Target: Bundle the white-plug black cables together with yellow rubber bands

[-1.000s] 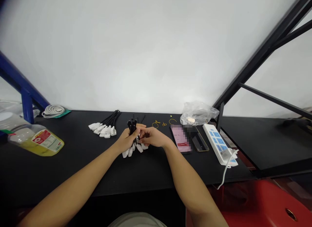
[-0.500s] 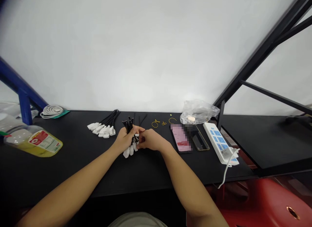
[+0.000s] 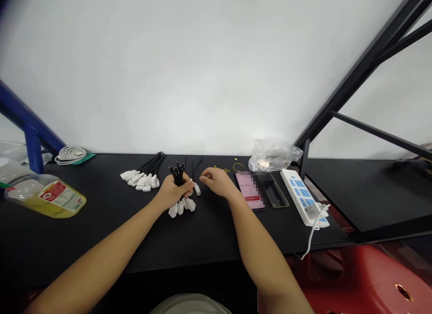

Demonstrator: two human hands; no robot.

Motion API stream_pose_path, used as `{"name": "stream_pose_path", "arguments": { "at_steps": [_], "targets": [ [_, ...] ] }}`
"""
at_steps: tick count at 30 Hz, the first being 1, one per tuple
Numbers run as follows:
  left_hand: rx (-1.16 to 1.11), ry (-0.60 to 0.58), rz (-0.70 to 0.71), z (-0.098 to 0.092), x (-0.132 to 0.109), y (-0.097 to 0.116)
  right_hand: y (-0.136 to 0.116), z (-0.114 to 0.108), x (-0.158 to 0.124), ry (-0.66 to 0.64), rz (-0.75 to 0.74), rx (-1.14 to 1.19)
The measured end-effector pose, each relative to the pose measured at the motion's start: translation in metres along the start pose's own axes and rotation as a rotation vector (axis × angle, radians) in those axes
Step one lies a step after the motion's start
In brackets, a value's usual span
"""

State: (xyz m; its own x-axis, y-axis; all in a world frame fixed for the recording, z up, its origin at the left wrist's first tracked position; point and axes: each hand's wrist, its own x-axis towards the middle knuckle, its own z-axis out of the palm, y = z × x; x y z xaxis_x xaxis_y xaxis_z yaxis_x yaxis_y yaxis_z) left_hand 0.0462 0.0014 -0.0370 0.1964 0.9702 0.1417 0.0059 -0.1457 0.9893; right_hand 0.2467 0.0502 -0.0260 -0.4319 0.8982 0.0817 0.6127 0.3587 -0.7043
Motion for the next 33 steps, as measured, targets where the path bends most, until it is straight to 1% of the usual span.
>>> {"name": "stream_pose_path", "arguments": {
  "at_steps": [1, 3, 5, 7, 10, 13, 16, 18, 20, 22, 24, 26, 28, 29, 30, 33],
  "targets": [
    [0.0, -0.025, 0.004, 0.001, 0.0, -0.001, 0.001, 0.006, 0.003, 0.036, -0.01, -0.058],
    [0.013, -0.058, 0.021, 0.002, 0.0, -0.005, 0.001, 0.018, 0.007, 0.032, -0.013, -0.152],
    [0.017, -0.046, 0.043, 0.003, 0.0, -0.007, -0.002, 0.028, 0.009, -0.005, -0.005, -0.195],
    [-0.015, -0.007, 0.051, 0.004, 0.0, -0.008, -0.005, 0.033, 0.009, -0.036, 0.014, -0.187],
    [-0.077, 0.054, 0.034, 0.005, 0.0, -0.004, -0.007, 0.03, 0.007, -0.035, 0.063, -0.149],
    [-0.051, 0.106, 0.028, 0.004, 0.002, -0.002, -0.006, 0.019, 0.005, 0.022, 0.079, -0.105],
    [-0.001, 0.157, 0.012, 0.002, 0.004, -0.006, -0.005, 0.008, 0.003, 0.095, 0.057, 0.029],
    [-0.005, 0.18, -0.029, 0.0, 0.006, -0.01, -0.006, 0.006, 0.0, 0.108, -0.001, 0.112],
    [0.013, 0.197, -0.043, -0.001, 0.007, -0.012, -0.01, 0.01, -0.002, 0.049, -0.09, 0.144],
    [0.069, 0.198, 0.016, -0.001, 0.007, -0.011, -0.015, 0.018, -0.004, -0.046, -0.178, 0.15],
    [0.111, 0.163, 0.085, -0.003, 0.007, -0.008, -0.018, 0.027, -0.005, -0.116, -0.231, 0.179],
    [0.123, 0.118, 0.11, -0.005, 0.007, -0.005, -0.016, 0.032, -0.004, -0.165, -0.203, 0.265],
    [0.135, 0.107, 0.092, -0.007, 0.007, -0.002, -0.01, 0.032, -0.001, -0.213, -0.12, 0.336],
    [0.144, 0.114, 0.079, -0.008, 0.006, 0.0, -0.005, 0.031, 0.0, -0.209, -0.082, 0.326],
    [0.146, 0.127, 0.068, -0.008, 0.006, 0.001, -0.001, 0.03, 0.002, -0.172, -0.06, 0.272],
    [0.07, 0.126, 0.032, -0.006, 0.005, 0.005, 0.006, 0.029, 0.008, 0.0, -0.067, -0.02]
  ]
}}
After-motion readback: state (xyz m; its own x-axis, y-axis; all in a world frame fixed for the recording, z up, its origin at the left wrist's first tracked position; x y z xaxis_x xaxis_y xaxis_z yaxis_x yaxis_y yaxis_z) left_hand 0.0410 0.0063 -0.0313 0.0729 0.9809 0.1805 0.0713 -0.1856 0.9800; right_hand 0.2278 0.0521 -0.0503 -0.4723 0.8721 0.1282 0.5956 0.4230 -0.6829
